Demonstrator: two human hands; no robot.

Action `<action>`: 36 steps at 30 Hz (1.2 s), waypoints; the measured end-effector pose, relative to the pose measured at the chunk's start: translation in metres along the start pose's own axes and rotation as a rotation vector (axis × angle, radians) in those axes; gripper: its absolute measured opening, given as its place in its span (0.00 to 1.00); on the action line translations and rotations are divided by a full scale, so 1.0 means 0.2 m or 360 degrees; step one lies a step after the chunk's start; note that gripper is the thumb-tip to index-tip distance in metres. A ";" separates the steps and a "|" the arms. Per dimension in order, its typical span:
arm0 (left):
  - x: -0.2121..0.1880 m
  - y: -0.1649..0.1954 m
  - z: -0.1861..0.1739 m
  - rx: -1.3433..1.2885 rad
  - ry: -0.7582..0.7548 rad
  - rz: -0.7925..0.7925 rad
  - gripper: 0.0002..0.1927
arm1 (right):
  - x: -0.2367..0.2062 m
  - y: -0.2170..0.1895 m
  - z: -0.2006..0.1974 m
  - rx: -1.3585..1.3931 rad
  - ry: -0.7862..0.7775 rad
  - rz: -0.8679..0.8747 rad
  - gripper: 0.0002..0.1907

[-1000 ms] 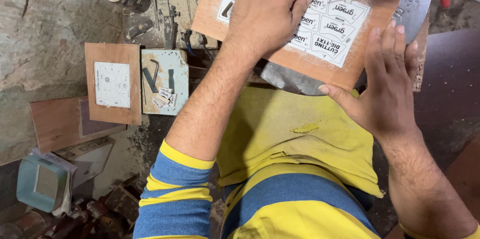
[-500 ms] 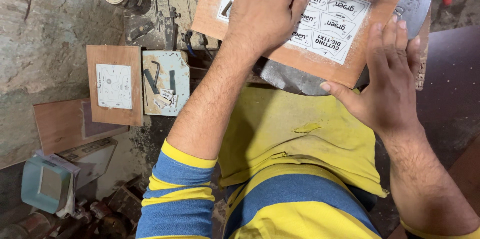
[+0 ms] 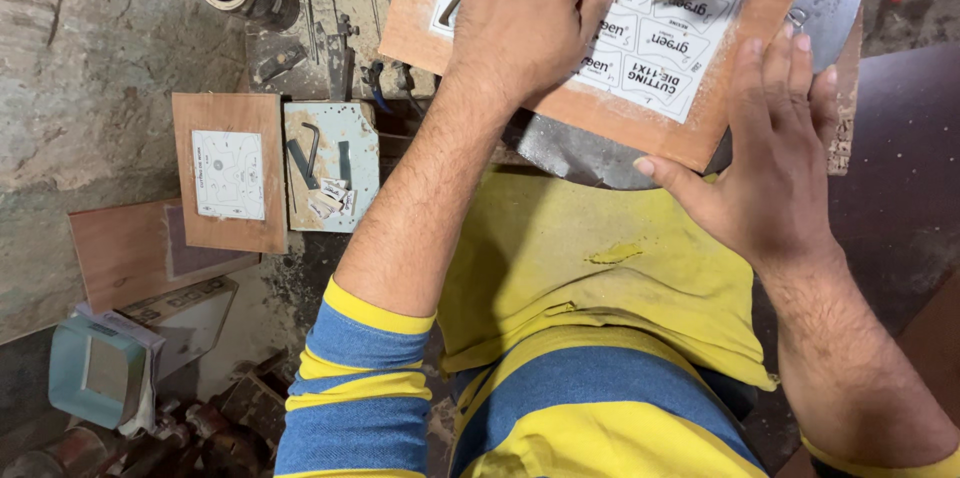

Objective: The person cuts curved shapes out of a wooden board with a paper template using a scroll saw, guiding the board along the blade. They remove cut pieces from the board, set them aside, and continue cutting the remaining template shapes.

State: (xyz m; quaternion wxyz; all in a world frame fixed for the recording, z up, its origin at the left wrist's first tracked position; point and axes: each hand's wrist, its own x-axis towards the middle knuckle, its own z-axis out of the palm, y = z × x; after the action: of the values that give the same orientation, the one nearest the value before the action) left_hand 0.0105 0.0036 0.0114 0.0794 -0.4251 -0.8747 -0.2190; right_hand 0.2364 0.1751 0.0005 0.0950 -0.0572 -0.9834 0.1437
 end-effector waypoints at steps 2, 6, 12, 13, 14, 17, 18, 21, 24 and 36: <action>0.00 0.00 0.00 -0.0010 0.0008 0.0016 0.16 | 0.00 0.00 0.00 -0.0011 0.0015 -0.0016 0.61; 0.00 0.00 0.00 0.0015 0.0065 0.0034 0.17 | 0.02 -0.01 0.00 0.0018 0.0035 -0.0020 0.63; 0.00 0.00 0.01 0.0037 0.0059 0.0027 0.18 | 0.04 -0.03 -0.01 0.0067 0.0015 0.0091 0.60; -0.01 0.00 0.01 0.0046 0.0054 0.0020 0.18 | 0.04 -0.04 -0.01 0.0071 0.0014 0.0097 0.60; 0.00 0.01 0.01 0.0056 0.0051 0.0015 0.18 | 0.05 -0.04 -0.02 0.0074 0.0016 0.0103 0.59; 0.00 0.01 0.01 0.0101 0.0057 0.0027 0.18 | 0.06 -0.04 -0.02 0.0072 0.0031 0.0096 0.58; 0.00 0.01 0.01 0.0116 0.0060 0.0035 0.18 | 0.07 -0.04 -0.02 0.0068 0.0036 0.0092 0.58; 0.01 0.01 0.00 0.0160 -0.0024 0.0030 0.19 | 0.07 -0.03 -0.03 0.0078 0.0038 0.0067 0.58; 0.03 0.01 -0.01 0.0187 -0.0138 0.0037 0.20 | 0.08 -0.01 -0.05 0.0027 0.0027 0.0021 0.58; 0.14 -0.11 -0.06 -0.0345 -0.0515 0.0251 0.18 | 0.17 0.10 -0.14 0.0071 -0.0024 -0.0153 0.60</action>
State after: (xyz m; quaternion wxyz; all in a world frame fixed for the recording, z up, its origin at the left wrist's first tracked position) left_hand -0.0246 0.0054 0.0240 -0.0913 -0.5280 -0.8113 -0.2338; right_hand 0.2100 0.2063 0.0265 0.0958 -0.0066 -0.9822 0.1614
